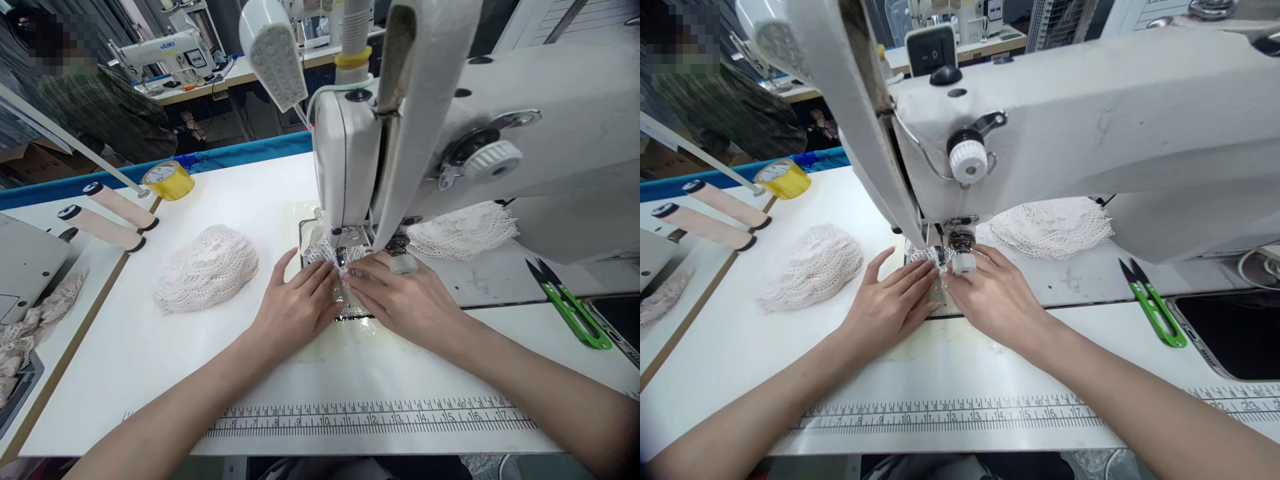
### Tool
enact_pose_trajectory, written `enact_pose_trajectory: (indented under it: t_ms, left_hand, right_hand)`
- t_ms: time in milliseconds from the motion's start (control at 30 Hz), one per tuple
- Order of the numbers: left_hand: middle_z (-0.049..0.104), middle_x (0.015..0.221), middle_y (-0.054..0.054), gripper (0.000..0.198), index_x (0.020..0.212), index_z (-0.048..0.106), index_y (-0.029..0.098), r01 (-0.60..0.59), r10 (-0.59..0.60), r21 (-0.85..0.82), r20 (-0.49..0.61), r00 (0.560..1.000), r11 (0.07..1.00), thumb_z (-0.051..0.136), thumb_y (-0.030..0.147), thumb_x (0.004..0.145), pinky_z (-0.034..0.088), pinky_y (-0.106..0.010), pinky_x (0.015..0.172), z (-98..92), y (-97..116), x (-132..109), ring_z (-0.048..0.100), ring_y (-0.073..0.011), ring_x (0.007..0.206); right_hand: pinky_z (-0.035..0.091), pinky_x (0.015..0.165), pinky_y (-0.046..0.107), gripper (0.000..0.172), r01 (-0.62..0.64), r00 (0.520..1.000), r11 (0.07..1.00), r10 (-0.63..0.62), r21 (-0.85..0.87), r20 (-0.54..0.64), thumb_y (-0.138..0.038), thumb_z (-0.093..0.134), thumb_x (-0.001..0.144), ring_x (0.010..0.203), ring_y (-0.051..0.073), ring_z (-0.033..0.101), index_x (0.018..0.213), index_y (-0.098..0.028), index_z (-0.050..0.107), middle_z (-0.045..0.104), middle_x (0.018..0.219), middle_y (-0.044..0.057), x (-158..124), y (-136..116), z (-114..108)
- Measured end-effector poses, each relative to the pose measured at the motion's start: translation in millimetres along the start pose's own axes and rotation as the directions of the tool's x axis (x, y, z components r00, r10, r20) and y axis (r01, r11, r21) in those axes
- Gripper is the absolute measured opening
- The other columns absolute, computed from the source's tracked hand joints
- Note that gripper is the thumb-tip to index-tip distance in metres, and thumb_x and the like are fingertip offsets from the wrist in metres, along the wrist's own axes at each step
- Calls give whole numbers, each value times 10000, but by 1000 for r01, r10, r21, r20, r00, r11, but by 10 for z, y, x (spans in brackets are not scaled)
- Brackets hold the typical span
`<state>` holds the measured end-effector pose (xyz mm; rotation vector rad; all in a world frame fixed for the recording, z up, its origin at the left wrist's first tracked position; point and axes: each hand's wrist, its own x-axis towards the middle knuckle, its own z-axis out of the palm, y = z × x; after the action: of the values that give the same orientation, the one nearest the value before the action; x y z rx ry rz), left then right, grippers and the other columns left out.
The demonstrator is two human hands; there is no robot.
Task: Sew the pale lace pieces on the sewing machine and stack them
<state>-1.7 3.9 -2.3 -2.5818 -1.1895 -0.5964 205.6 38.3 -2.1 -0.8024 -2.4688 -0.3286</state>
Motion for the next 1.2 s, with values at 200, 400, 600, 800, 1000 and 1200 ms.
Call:
enact_pose_trajectory:
  t_ms: [200,400,600,800,1000,1200]
  left_hand:
    - [660,1239,-121,385,1247,608,109,53,-52,-30,38,998,998,485,346,969,221,-535,1181,29,-55,33,607,-248,1190]
    - [592,1332,-126,442,1324,552,127,109,-103,-61,99,990,992,456,385,978,158,-590,1197,59,-95,44,546,-273,1266]
    - [562,1372,-126,485,1362,499,106,109,-106,-16,138,985,994,423,408,990,182,-567,1196,57,-88,30,509,-259,1301]
    - [562,1349,-142,520,1367,478,106,148,-154,51,167,974,988,482,424,956,268,-531,1171,45,-104,48,443,-298,1340]
    - [669,900,-115,333,1180,585,47,98,-120,170,124,985,981,481,265,951,511,-492,901,-93,103,23,652,-243,822]
    - [626,1188,-111,362,1253,512,130,46,-14,-239,135,991,970,373,49,930,535,-288,709,-309,252,-65,624,-185,989]
  right_hand:
    - [436,940,376,204,-15,999,998,17,-65,32,-179,532,928,920,208,647,1001,-168,723,740,962,64,35,25,20]
    - [395,988,419,252,-26,994,996,34,-80,101,-251,490,971,998,232,629,1058,-188,718,743,956,59,22,42,7]
    - [382,993,407,266,-21,998,996,26,-83,61,-264,502,964,837,211,633,914,-194,753,735,836,59,14,99,-36]
    - [388,976,380,258,-37,999,995,38,-94,4,-256,523,951,784,200,633,830,-198,743,715,755,43,35,118,-58]
    - [388,971,371,235,-25,1000,995,23,-94,-19,-240,534,937,762,198,639,867,-173,747,668,655,45,32,124,-70]
    - [399,963,383,298,-55,998,998,55,12,13,-233,462,966,723,183,643,950,-155,749,680,672,43,17,130,-75]
